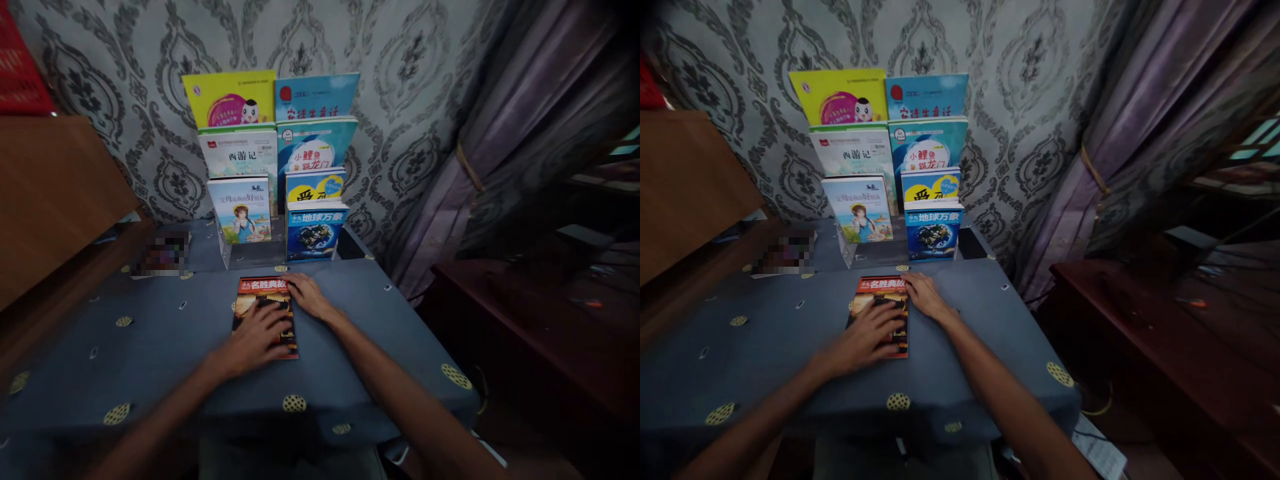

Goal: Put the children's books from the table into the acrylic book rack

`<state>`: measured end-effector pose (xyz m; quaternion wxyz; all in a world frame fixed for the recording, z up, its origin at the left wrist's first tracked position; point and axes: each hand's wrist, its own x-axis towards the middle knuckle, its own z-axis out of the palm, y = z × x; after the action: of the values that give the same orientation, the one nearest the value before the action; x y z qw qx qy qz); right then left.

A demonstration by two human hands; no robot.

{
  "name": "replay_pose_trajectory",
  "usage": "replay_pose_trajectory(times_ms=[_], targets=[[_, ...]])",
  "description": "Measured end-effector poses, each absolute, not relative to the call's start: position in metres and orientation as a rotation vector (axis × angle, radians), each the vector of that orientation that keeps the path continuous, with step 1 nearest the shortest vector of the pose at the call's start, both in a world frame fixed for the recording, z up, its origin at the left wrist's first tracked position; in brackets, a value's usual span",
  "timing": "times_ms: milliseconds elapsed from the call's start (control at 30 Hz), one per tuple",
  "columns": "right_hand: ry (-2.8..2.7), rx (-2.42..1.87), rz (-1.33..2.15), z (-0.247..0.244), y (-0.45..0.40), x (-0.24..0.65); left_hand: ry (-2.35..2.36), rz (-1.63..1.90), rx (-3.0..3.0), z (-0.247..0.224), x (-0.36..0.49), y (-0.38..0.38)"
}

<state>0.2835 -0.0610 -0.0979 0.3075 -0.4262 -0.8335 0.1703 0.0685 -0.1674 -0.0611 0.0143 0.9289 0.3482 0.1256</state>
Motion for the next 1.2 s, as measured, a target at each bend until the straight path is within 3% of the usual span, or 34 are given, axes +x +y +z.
replay_pose_trajectory(times_ms=[100,700,967,1200], targets=[[-2.179,-1.058,0.478,-0.098,-0.057,0.287,0.869,0.275,2.912,-0.059,0.079,-0.182],[-2.065,-1.148,0.578,-0.085,-0.057,0.289,0.897,0.437,2.898,-0.051,0.079,-0.185],[-2.076,-1.015,0.938,-0.070,-0.086,0.270,1.475,0.518,2.707,-0.046,0.040,-0.186],[-2.102,-0.930,0.962,-0.066,-0.093,0.257,1.689,0.395,2.782,-0.048,0.053,-0.176]])
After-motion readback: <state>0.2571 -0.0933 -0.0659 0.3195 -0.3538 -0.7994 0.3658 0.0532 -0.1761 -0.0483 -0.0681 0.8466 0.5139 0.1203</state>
